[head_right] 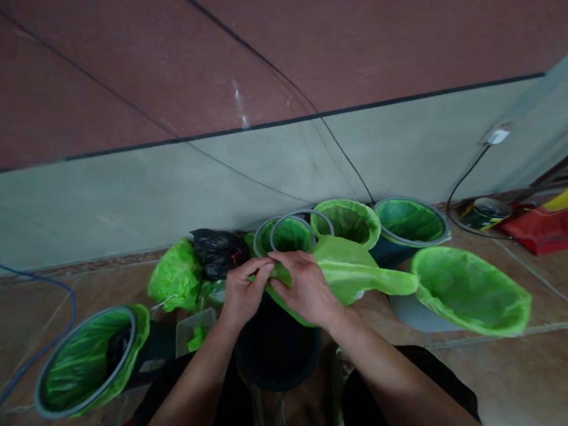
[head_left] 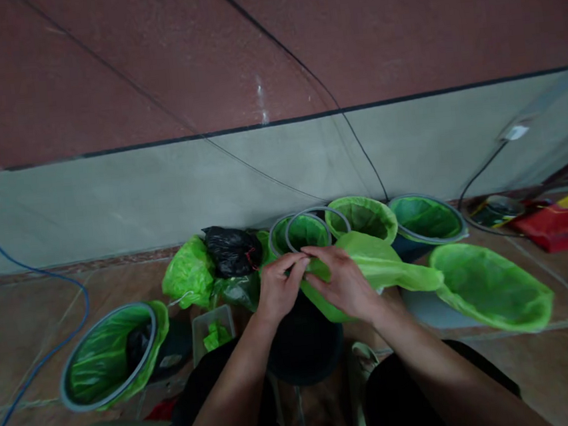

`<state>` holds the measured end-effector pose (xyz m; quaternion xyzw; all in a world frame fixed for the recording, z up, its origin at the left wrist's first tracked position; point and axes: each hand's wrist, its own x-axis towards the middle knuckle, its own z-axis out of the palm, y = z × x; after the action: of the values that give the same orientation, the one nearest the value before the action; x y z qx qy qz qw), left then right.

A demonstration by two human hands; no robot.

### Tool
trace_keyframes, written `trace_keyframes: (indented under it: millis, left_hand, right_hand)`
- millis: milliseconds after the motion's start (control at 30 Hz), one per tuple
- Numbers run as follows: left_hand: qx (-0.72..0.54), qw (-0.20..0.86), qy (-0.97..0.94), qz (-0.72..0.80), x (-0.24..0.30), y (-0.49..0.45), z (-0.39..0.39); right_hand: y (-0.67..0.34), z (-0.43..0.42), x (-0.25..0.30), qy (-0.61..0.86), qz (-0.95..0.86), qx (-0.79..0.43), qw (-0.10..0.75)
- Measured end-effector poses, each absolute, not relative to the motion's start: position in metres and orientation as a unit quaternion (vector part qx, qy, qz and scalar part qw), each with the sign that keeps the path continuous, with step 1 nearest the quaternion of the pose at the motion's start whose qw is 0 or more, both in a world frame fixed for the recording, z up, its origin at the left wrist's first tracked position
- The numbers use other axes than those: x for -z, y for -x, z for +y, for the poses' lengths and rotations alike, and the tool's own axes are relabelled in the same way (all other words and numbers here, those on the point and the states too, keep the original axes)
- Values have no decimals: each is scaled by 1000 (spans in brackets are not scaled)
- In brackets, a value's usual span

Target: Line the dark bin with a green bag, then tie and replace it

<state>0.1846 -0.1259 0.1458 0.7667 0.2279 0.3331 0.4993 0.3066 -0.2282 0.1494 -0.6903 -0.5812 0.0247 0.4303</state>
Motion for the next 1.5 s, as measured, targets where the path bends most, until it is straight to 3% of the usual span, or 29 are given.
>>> trace_keyframes:
  millis: [133, 267, 367, 433, 500, 900, 1133, 1233, 1367, 1500]
  left_hand:
    - [-351, 498, -766, 204, -145, -184, -119]
    - [-350, 563, -680, 314, -139, -180, -105]
    - [-151, 697, -575, 401, -134, -178, -104]
    - [-3, 783, -508, 359, -132, -178, -108]
    - [49, 840, -453, 294, -133, -178, -111]
    - [-45, 829, -511, 223, -145, -159, -91]
    - [-144, 774, -548, 283, -144, -157, -89]
    - [-189, 777, -563, 209, -148, -157, -93]
    - [-162, 808, -560, 86, -147, -166, -106]
    - [-94, 812, -570, 84, -142, -175, -124]
  right_hand:
    - [-306, -226, -136, 723, -536, -41, 434]
    - [-307, -231, -134, 725, -525, 61, 442]
    - [-298, -233, -138, 719, -531, 139, 426]
    - [-286, -232, -139, 705, -553, 177, 406]
    - [-270, -232, -138, 692, -581, 194, 381]
    - [-235, -237, -113, 683, -648, 132, 311]
    - [-260, -226, -114, 654, -604, 2, 456]
    - [-280, -221, -126, 616, -565, -114, 537]
    - [-303, -218, -146, 568, -464, -246, 634]
    - [-325, -221, -157, 572, -346, -309, 677]
